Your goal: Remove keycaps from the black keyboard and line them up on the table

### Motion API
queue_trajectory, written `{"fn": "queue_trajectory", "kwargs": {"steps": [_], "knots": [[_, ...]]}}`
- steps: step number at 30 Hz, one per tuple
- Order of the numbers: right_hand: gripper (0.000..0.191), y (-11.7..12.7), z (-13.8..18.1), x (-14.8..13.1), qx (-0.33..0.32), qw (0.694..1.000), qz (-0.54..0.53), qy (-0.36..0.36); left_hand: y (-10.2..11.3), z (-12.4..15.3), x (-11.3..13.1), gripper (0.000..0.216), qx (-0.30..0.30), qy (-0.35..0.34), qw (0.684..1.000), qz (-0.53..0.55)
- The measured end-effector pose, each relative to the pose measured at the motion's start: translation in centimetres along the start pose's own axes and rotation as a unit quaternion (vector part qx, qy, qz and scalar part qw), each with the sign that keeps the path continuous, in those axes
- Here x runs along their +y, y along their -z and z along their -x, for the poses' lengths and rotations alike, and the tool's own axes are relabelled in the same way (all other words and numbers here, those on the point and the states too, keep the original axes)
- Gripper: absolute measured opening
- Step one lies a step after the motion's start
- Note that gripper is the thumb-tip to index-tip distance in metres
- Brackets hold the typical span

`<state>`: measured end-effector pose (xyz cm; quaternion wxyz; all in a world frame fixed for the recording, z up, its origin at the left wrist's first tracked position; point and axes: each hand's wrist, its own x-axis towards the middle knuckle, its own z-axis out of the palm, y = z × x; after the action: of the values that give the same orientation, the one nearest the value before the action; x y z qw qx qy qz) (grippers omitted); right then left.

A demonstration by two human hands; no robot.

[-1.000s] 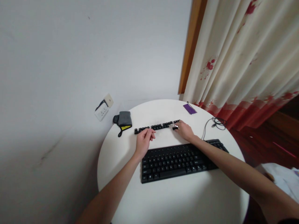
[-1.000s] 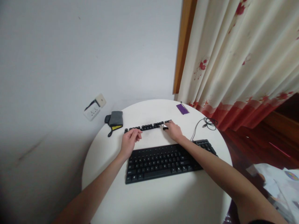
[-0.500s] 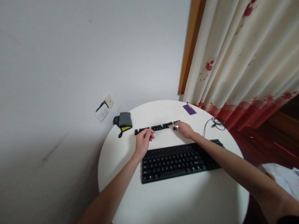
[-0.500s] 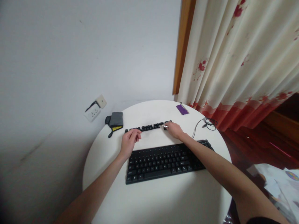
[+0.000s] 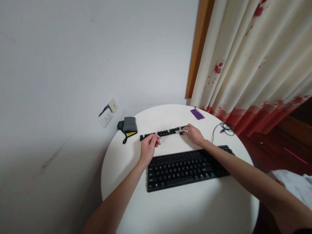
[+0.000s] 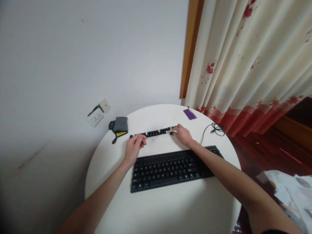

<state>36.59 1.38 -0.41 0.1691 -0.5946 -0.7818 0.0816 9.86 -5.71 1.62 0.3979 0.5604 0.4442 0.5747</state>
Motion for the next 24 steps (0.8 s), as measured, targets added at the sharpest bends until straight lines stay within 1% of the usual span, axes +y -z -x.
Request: {"fn": "queue_trajectory", "kwargs": {"steps": [3,8,12,14,17,20,24], "knots": [[0.024,-0.2,-0.1,-0.1,-0.021,1.0,0.001,0.023,0.0,0.0,0.0,0.033,-0.002,-0.001,1.0,-0.001],[0.021,-0.6,-1.1,-0.9,-0.025,0.999,0.01,0.024,-0.1,0.0,0.0,0.033,0.002,-0.001,1.0,-0.005],[0.022,-0.6,-1.4,-1.5,-0.023,0.999,0.015,0.029,0.0,0.0,-0.2,0.032,0.003,0.007,1.0,-0.003],[0.025,-0.6,-1.3,-1.6,-0.003,1.0,0.013,0.011,0.1,0.0,-0.3,0.031,0.002,0.008,1.0,-0.004],[0.025,-0.7,-0.9,-1.4,0.013,0.998,0.007,-0.055,0.2,0.0,-0.4,0.032,-0.001,0.006,1.0,-0.008],[0.02,-1.1,-1.0,-1.3,-0.011,0.994,0.005,-0.109,0.3,-0.1,-0.5,0.031,-0.002,0.004,1.0,-0.01],[0.021,-1.8,-1.6,-1.5,-0.023,0.99,0.002,-0.136,0.2,-0.1,-0.3,0.031,0.003,0.003,1.0,-0.009]]}}
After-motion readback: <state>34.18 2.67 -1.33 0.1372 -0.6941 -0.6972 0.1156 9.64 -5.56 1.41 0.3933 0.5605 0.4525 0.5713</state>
